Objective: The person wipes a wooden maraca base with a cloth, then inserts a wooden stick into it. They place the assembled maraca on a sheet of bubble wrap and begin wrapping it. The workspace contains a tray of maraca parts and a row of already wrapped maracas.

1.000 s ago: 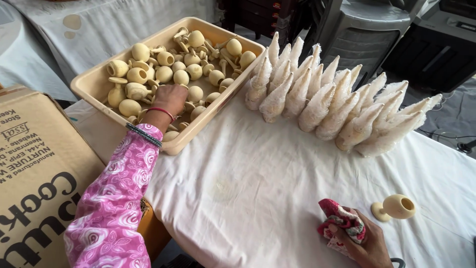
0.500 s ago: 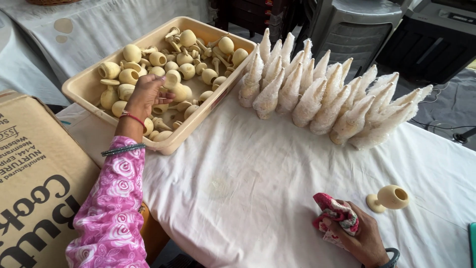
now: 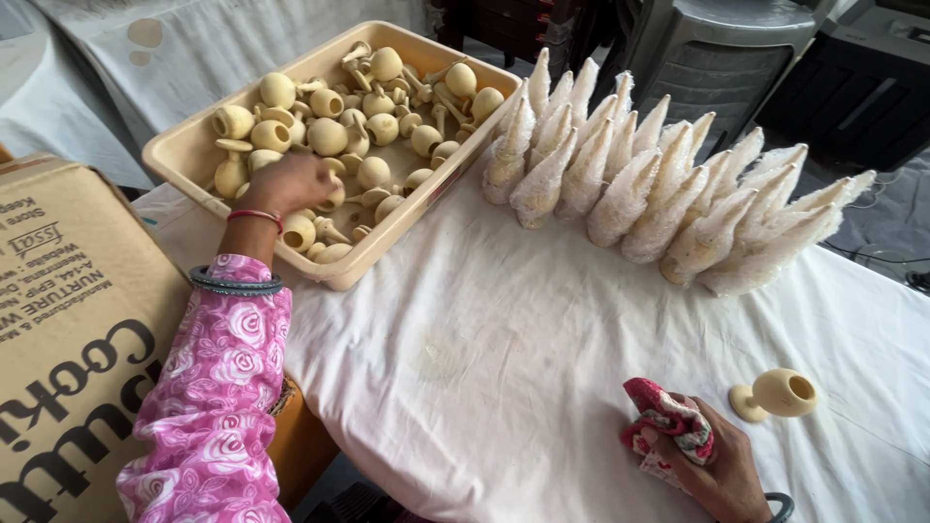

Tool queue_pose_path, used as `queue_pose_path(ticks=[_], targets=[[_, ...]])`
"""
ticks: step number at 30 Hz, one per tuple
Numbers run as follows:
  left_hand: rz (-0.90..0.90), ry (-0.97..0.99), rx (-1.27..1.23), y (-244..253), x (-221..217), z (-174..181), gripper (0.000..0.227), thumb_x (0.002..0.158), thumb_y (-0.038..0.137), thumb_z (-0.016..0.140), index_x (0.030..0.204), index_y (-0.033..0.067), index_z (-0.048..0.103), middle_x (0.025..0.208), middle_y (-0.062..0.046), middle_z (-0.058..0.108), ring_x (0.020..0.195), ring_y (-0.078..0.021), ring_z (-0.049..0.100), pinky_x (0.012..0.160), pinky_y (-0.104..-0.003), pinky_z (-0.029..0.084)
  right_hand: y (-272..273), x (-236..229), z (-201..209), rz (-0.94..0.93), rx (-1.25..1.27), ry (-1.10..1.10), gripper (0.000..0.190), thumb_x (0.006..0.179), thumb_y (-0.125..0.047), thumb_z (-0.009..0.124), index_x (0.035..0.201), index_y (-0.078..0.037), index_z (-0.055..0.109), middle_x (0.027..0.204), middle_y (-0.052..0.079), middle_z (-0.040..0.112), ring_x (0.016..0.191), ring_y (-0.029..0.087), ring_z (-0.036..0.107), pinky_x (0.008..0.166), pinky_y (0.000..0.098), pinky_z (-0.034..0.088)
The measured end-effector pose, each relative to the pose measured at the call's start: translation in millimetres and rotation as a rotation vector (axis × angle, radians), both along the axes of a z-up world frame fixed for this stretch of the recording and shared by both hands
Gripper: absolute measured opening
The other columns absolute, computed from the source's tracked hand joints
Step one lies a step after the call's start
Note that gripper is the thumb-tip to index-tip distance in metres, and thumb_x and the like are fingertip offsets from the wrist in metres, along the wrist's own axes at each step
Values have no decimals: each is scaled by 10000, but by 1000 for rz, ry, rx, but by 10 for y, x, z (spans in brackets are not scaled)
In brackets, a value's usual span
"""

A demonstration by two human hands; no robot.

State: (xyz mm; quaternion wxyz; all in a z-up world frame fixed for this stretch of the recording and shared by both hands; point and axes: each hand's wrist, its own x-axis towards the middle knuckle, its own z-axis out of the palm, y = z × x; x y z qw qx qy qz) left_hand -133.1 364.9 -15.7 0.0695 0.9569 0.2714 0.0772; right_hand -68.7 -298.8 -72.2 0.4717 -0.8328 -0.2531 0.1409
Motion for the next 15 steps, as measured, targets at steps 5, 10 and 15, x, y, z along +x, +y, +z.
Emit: queue_pose_path(ticks=[5,10,15], targets=[[-12,418,-216,-432,-221,258,566,793,508,826,1171,95,748,1094,-146,794,924,-316,776,832,-463,609,-30,29,-61,-22,-4,97,415,806,-202,791,1190,-60,723,983,61,761,876,145,735,814,319,581],[-11,416,-23,-163,-197,-134,649,656,477,931,1180,158,718,1167,-64,706,1071,-271,665,882,-454,563,-23,3,-38,-39,-20,92,419,801,-198,802,1189,-60,730,995,61,756,891,146,732,813,327,582],[32,113,-113,28,-70,-375,494,925,452,791,1223,59,802,1191,-176,790,1104,-295,736,976,-401,565,-41,34,-85,3,-15,15,423,798,-185,797,1192,-50,724,993,59,748,891,152,734,826,320,578]])
